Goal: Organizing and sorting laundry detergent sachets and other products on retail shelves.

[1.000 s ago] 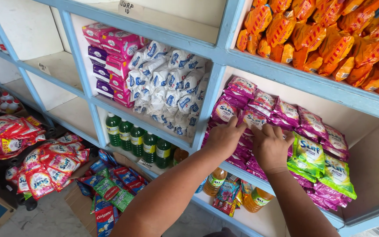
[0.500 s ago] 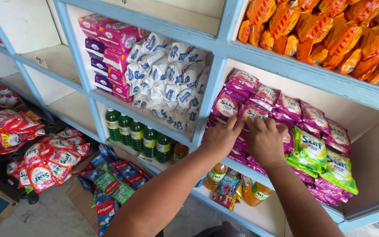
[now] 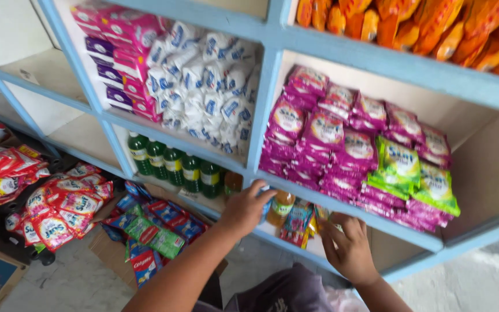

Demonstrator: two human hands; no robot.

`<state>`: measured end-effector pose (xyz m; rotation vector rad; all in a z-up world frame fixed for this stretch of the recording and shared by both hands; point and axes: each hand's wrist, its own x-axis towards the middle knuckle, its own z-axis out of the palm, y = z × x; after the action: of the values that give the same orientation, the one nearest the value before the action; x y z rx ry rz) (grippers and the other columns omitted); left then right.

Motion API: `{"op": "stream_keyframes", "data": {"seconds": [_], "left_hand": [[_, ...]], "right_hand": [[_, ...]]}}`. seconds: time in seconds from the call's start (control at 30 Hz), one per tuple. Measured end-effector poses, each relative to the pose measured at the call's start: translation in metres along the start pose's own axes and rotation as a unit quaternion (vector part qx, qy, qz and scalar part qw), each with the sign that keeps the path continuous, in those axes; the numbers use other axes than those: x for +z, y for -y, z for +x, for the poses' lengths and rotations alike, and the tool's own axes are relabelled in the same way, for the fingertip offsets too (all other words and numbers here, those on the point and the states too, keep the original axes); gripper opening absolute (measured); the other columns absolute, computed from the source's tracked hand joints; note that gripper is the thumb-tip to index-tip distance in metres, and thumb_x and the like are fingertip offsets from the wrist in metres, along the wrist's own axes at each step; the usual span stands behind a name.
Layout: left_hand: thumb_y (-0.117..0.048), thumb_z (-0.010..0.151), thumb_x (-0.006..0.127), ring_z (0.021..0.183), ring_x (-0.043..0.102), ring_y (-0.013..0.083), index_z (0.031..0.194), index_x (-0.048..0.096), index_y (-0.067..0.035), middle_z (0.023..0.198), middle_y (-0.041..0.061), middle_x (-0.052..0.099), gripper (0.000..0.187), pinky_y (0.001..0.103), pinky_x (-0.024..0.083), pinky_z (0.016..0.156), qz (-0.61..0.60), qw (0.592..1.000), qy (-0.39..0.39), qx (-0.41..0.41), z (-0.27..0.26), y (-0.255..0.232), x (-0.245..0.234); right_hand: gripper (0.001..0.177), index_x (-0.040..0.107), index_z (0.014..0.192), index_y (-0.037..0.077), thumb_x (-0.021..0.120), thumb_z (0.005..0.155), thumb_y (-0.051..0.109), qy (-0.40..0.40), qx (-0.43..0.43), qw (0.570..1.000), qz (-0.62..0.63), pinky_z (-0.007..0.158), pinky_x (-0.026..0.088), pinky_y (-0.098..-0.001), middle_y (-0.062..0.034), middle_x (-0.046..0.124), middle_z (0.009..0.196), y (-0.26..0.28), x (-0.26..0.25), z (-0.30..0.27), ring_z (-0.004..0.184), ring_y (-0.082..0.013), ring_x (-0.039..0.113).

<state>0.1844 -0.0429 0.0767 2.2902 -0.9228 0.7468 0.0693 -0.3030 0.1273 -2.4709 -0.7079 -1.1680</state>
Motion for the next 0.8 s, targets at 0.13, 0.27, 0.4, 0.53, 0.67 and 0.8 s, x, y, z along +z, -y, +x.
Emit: {"op": "stream_keyframes", "data": {"seconds": [0.13, 0.27, 0.4, 0.53, 0.67, 0.8], "left_hand": [[-0.004, 0.083, 0.066, 0.086, 0.069, 0.0359, 0.116, 0.071, -0.022, 0.125, 0.007, 0.060, 0.037, 0.049, 0.056, 0.068, -0.067, 0.988, 0.093, -0.102, -0.077, 0.030, 0.009], [-0.006, 0.086, 0.064, 0.092, 0.069, 0.0359, 0.113, 0.070, -0.018, 0.114, 0.007, 0.065, 0.030, 0.047, 0.057, 0.073, -0.105, 0.972, 0.145, -0.150, -0.135, 0.024, 0.013], [-0.009, 0.088, 0.066, 0.094, 0.068, 0.0359, 0.110, 0.070, -0.016, 0.112, 0.007, 0.067, 0.024, 0.047, 0.056, 0.075, -0.122, 0.963, 0.202, -0.132, -0.137, 0.009, 0.019], [-0.011, 0.089, 0.066, 0.094, 0.069, 0.0354, 0.111, 0.070, -0.016, 0.111, 0.007, 0.068, 0.023, 0.047, 0.056, 0.076, -0.139, 0.953, 0.238, -0.127, -0.147, 0.004, 0.029], [-0.012, 0.089, 0.065, 0.093, 0.069, 0.0346, 0.111, 0.069, -0.015, 0.109, 0.008, 0.070, 0.022, 0.047, 0.057, 0.075, -0.134, 0.946, 0.271, -0.118, -0.156, 0.000, 0.033], [-0.014, 0.089, 0.064, 0.092, 0.070, 0.0344, 0.110, 0.070, -0.015, 0.104, 0.009, 0.071, 0.022, 0.048, 0.056, 0.077, -0.111, 0.941, 0.298, -0.114, -0.162, -0.001, 0.035]], "right_hand": [[0.021, 0.078, 0.103, 0.009, 0.074, 0.082, 0.009, 0.113, 0.252, 0.960, 0.039, 0.076, 0.052, -0.0388, -0.0053, 0.063, 0.091, -0.029, 0.015, -0.175, 0.077, -0.0236, 0.063], [0.021, 0.068, 0.116, 0.011, 0.065, 0.096, 0.015, 0.200, 0.571, 0.792, 0.087, 0.074, 0.060, -0.0384, -0.0107, 0.065, 0.110, 0.021, -0.008, -0.310, 0.085, -0.0269, 0.074], [0.042, 0.060, 0.136, 0.018, 0.064, 0.096, 0.031, 0.398, 0.592, 0.700, -0.028, 0.092, 0.054, -0.0455, -0.0130, 0.059, 0.137, 0.046, 0.015, -0.448, 0.108, -0.0349, 0.070], [0.049, 0.049, 0.144, 0.017, 0.059, 0.103, 0.043, 0.394, 0.712, 0.571, 0.107, 0.102, 0.044, -0.0428, -0.0142, 0.053, 0.145, 0.051, 0.034, -0.512, 0.127, -0.0345, 0.054], [0.037, 0.062, 0.131, 0.015, 0.057, 0.097, 0.027, 0.524, 0.572, 0.626, 0.082, 0.096, 0.051, -0.0433, -0.0177, 0.068, 0.127, -0.010, 0.068, -0.586, 0.115, -0.0360, 0.066], [0.040, 0.067, 0.126, 0.013, 0.071, 0.088, 0.025, 0.423, 0.572, 0.696, 0.101, 0.089, 0.055, -0.0477, -0.0214, 0.073, 0.108, -0.041, 0.062, -0.473, 0.101, -0.0384, 0.072]]}}
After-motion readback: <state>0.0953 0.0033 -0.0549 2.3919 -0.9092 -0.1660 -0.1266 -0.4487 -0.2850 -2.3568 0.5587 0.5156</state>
